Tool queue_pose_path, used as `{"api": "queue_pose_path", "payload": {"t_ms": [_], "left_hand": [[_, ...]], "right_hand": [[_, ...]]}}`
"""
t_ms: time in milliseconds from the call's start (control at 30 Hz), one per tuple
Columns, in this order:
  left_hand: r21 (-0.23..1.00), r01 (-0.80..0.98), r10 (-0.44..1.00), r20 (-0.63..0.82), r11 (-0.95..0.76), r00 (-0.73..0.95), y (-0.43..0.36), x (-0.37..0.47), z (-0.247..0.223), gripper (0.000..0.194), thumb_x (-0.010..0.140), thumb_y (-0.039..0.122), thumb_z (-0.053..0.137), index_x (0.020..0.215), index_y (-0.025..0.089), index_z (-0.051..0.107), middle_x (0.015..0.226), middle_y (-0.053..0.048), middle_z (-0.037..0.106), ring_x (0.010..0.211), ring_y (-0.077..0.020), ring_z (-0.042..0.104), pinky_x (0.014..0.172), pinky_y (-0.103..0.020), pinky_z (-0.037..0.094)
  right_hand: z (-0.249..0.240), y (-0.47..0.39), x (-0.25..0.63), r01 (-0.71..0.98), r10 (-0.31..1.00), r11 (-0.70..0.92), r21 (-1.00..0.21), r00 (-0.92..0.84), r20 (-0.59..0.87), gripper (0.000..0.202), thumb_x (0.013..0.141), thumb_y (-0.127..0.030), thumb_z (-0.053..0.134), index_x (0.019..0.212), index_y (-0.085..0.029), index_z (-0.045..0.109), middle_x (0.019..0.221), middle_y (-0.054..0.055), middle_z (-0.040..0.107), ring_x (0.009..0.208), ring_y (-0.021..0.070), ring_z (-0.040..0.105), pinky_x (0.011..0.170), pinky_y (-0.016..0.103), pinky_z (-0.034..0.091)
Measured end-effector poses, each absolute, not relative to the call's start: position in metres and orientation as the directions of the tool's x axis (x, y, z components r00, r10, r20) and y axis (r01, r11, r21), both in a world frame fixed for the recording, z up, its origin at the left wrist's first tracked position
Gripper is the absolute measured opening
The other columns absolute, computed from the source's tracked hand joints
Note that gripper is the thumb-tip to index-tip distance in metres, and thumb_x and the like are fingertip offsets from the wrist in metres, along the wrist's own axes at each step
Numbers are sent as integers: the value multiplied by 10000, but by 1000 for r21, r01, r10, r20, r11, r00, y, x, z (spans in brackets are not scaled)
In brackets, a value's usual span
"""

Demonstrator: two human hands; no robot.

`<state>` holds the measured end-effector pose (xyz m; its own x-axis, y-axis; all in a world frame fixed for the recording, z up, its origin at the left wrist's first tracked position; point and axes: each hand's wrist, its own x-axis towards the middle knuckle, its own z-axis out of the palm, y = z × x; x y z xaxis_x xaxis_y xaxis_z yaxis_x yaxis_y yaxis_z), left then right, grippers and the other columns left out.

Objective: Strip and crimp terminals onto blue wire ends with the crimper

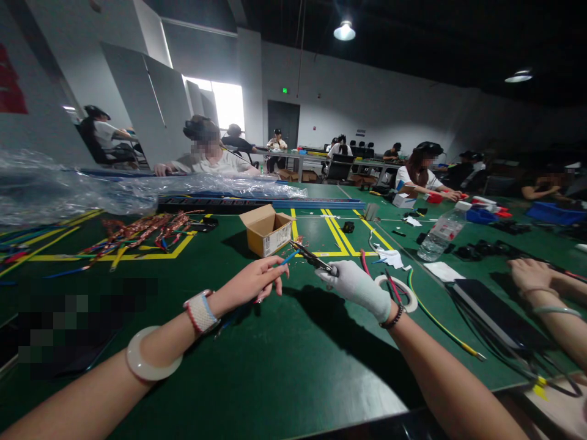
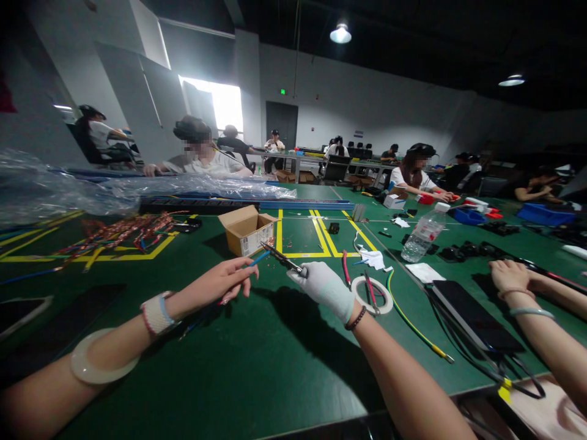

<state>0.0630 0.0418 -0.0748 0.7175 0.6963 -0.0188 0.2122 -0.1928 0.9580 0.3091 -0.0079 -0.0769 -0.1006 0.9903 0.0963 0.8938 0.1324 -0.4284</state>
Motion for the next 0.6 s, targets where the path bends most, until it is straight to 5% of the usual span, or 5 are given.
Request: {"api": "queue_pose_path", "payload": {"t_ms": [133, 267, 433, 600], "left_hand": [[938, 224, 689, 21, -265, 724, 44, 61, -74, 355, 912, 523, 420, 947, 177, 489, 644, 29, 587, 368, -45, 368, 367, -159, 279], [892, 284, 719, 63, -352, 692, 46, 59, -73, 364, 906, 524, 416, 919, 174, 516, 602, 33, 557, 395, -63, 387, 391, -170, 293], [887, 274, 724, 93, -372, 683, 52, 57, -76, 359, 913, 509, 412, 947, 171, 526, 585, 39, 523, 413, -70, 391, 402, -169, 297], [911, 251, 707, 59, -327, 705, 52, 59, -75, 378, 911, 512, 415, 970, 158, 536, 616, 30, 529, 412, -63, 358, 403, -171, 287]], "right_hand": [[-80, -12, 312, 732, 963, 83, -677, -233, -134, 590, 899, -627, 365, 704, -138, 630, 526, 17, 608, 381, 94, 513, 437, 209, 385], [-81, -17, 309, 505, 877, -58, -861, -387, -286, 560, 879, -635, 405, 846, -127, 639, 654, 30, 677, 327, 72, 483, 339, 195, 358], [-80, -18, 302, 324, 780, -200, -925, -519, -351, 551, 882, -615, 418, 906, -115, 647, 671, 14, 669, 244, 22, 305, 222, 178, 206], [-76, -19, 298, 336, 849, -107, -936, -460, -262, 501, 874, -584, 461, 895, -113, 632, 625, 15, 659, 295, 47, 429, 251, 154, 266]]}}
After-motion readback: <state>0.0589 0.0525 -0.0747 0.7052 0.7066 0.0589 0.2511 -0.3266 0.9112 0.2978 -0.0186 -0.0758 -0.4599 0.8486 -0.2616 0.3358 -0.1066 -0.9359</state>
